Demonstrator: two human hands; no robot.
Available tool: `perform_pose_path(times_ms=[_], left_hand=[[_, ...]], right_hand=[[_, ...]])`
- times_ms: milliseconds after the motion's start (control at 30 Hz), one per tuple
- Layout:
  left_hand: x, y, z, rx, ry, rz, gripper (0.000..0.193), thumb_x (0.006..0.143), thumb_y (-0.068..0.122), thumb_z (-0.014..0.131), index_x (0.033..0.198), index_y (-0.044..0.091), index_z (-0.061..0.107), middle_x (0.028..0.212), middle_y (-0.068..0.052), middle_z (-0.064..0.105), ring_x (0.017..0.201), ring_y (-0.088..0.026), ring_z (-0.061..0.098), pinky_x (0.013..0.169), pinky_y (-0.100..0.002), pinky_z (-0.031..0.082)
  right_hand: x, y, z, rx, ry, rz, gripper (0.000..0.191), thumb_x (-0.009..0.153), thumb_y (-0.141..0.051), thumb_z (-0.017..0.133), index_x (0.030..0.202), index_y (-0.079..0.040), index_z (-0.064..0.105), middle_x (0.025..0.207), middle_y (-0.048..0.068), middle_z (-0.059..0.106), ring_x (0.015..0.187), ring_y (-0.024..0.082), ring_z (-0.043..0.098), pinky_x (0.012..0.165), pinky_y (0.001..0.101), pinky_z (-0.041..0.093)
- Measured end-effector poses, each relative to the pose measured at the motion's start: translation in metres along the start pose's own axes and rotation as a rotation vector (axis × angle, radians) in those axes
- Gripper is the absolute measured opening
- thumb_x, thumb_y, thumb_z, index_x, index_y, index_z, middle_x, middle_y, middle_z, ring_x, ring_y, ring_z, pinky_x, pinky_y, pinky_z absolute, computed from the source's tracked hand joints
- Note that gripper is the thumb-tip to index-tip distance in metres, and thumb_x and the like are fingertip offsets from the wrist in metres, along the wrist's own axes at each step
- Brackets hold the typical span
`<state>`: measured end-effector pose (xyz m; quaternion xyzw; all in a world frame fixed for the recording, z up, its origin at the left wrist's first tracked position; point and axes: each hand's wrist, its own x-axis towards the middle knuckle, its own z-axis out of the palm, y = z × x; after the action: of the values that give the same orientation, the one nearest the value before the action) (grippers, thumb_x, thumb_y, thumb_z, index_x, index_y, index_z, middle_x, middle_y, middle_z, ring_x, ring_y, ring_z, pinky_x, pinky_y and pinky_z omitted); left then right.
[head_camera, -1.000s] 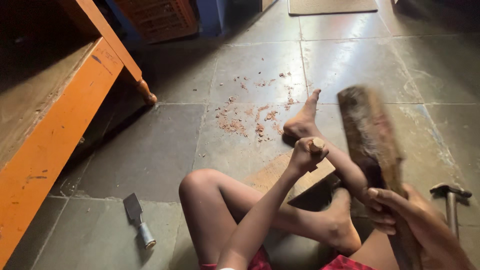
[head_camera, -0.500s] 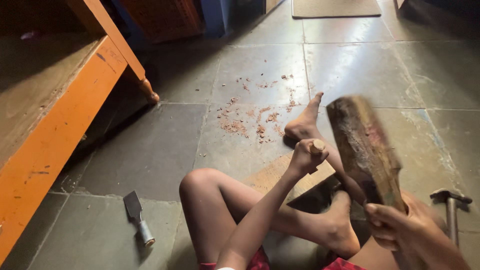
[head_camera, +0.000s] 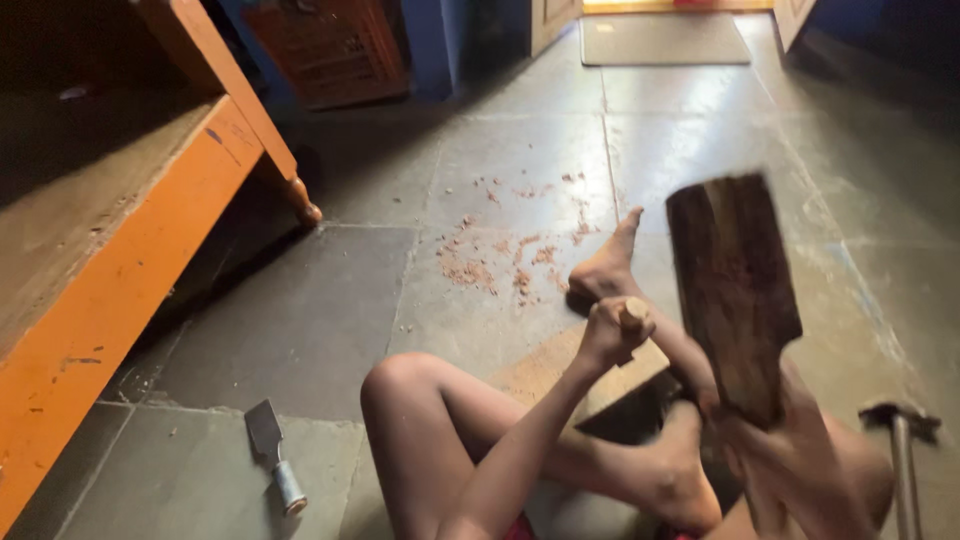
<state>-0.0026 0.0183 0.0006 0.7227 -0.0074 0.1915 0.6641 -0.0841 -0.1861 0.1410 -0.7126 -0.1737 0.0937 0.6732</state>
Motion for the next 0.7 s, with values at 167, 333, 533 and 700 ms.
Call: perform_pose_path(times_ms=[167, 333, 533, 700], left_hand=[[-0.003, 0.005, -0.001, -0.026, -0.033, -0.038, 0.025, 0.089, 0.018, 0.069, 0.072, 0.001, 0.062, 0.059, -0.004, 0.063, 0.048, -0.012, 0.063, 0.042, -0.028, 0.052], [0.001, 0.002, -0.001, -0.009, -0.026, -0.089, 0.026, 0.086, 0.019, 0.070, 0.070, 0.002, 0.058, 0.058, -0.005, 0.061, 0.047, -0.013, 0.063, 0.043, -0.031, 0.052], [0.006, -0.017, 0.006, 0.083, 0.020, 0.073, 0.025, 0.086, 0.017, 0.068, 0.071, 0.001, 0.057, 0.058, -0.008, 0.059, 0.057, -0.011, 0.059, 0.051, -0.033, 0.048], [0.007, -0.022, 0.003, -0.070, -0.018, 0.137, 0.024, 0.095, 0.019, 0.063, 0.077, 0.003, 0.059, 0.067, -0.004, 0.063, 0.066, -0.005, 0.057, 0.057, -0.029, 0.047]], right_hand=[[-0.023, 0.025, 0.002, -0.040, 0.143, 0.003, 0.042, 0.090, -0.006, 0.080, 0.124, -0.004, 0.056, 0.074, 0.010, 0.062, 0.056, 0.017, 0.060, 0.042, 0.0302, 0.046], [-0.008, 0.045, -0.026, 0.337, -0.008, 0.139, 0.046, 0.090, -0.005, 0.079, 0.125, -0.009, 0.050, 0.073, 0.009, 0.060, 0.055, 0.017, 0.058, 0.042, 0.0316, 0.045], [-0.022, 0.058, 0.005, -0.242, 0.334, -0.277, 0.052, 0.090, -0.004, 0.078, 0.127, -0.015, 0.043, 0.072, 0.008, 0.057, 0.054, 0.018, 0.057, 0.042, 0.0332, 0.043], [-0.027, 0.064, 0.038, 0.491, -0.184, 0.436, 0.058, 0.089, -0.003, 0.077, 0.128, -0.019, 0.037, 0.070, 0.006, 0.055, 0.053, 0.019, 0.056, 0.042, 0.0346, 0.042]])
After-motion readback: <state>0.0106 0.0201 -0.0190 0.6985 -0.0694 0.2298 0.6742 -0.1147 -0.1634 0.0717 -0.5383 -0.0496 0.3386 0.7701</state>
